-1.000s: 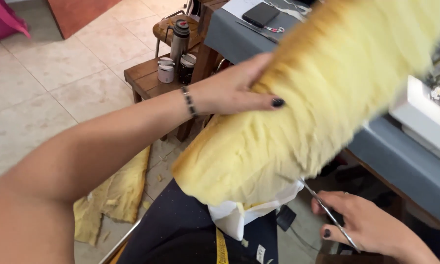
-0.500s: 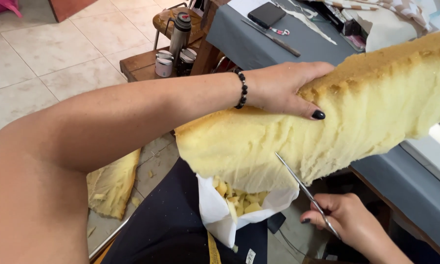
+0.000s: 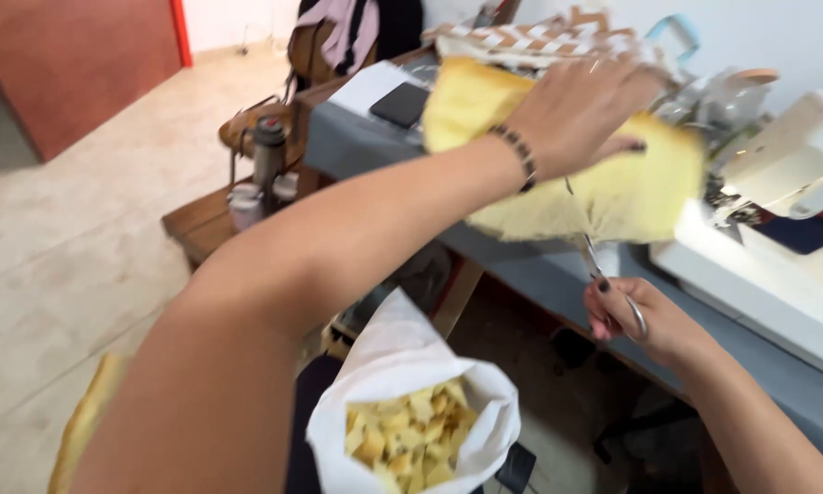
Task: Cutting a large piece of yellow foam into small chunks using scissors and collecting them in a bag.
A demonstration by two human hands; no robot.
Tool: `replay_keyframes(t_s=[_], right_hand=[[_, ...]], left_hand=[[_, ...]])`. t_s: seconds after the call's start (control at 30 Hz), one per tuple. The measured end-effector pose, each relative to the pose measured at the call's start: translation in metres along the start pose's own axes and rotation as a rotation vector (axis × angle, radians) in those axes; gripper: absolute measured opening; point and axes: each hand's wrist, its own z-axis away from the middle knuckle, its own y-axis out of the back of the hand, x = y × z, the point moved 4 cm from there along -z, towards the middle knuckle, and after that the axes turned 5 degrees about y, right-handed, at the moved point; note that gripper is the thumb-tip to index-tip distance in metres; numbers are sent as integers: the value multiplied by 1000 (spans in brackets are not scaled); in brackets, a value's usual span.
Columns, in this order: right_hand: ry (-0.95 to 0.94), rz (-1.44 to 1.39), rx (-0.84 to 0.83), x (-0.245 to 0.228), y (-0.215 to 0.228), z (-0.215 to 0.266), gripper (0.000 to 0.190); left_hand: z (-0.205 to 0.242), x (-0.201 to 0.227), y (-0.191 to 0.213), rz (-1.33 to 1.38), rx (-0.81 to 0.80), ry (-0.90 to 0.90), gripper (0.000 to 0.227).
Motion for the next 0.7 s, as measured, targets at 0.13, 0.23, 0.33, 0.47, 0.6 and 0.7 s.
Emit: replay_keyframes(t_s=[0.13,0.23,0.33,0.47,0.6,0.7], right_hand=[[-79,-85,123,53,23,-37,67],[-177,-52,58,53,18,-56,60],[-248,-44,-1,56,8,-68,56],[-305,0,-86,65,-1,-81,62],[-313,-1,-98,67,0,-79,63],[-258,6,-70,74,4,-81,54]], left_hand=[[57,-4,-69,-76,-244,-57,61],[94,-17,-115,-183,-391,-16,61],[124,-14,-143,-213,-335,-27,43],[162,2,-171,-344,61,-77,16],[178,1,-163,-204,98,-49,7],[184,-3,-165,-181,132,-83,9]])
